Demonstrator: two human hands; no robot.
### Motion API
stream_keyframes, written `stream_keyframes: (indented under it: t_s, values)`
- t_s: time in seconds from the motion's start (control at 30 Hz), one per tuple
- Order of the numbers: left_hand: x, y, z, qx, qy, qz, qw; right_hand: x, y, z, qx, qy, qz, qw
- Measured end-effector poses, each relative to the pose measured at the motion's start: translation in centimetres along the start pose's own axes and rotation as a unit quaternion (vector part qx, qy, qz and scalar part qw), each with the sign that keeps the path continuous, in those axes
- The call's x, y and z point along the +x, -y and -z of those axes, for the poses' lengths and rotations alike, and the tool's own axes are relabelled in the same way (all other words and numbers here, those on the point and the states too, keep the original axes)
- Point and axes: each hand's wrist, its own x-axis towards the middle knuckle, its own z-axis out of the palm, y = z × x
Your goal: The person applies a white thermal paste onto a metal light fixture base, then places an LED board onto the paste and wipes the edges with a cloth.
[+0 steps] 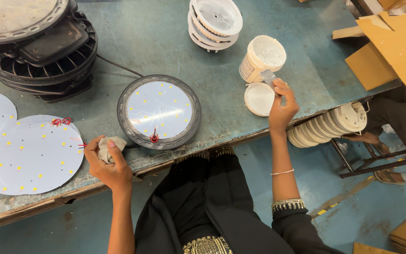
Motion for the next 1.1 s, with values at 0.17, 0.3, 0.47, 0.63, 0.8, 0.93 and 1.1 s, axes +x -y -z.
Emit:
stream_keyframes:
  t_s: [0.17,0.3,0.47,0.63,0.8,0.93,1.1]
  values:
    - [-0.1,0.1,0.1,0.002,-0.004,-0.019,1.0,-0.8,-2.7,2.7,0.141,-0.069,-0.191,0.969]
    - [-0.1,0.1,0.1,0.005,0.002,-0.008,1.0,-2.6,-6.6,6.0,0.239,-0.103,-0.341,0.903]
    - [0.0,0.2,0.1,0.012,-0.009,-0.014,1.0,-5.3,-11.4,7.7,0.273,-0.083,-0.432,0.856]
    - [0.0,-0.2,-0.2,-0.019,-0.013,0.018,1.0,-6.6,-14.3,8.8,0.298,-0.076,-0.477,0.823]
    - [0.2,-0.5,-0.2,-0.021,-0.011,0.024,0.999,-5.6,-12.4,8.6,0.329,-0.098,-0.494,0.799]
    - [0.3,-0.6,-0.2,-0.013,-0.008,0.027,1.0,-3.9,-6.5,5.8,0.366,-0.038,-0.47,0.802]
    - [0.2,-0.2,0.0,0.046,-0.005,-0.022,0.999,-3.4,0.5,0.3,0.37,0.047,-0.399,0.837]
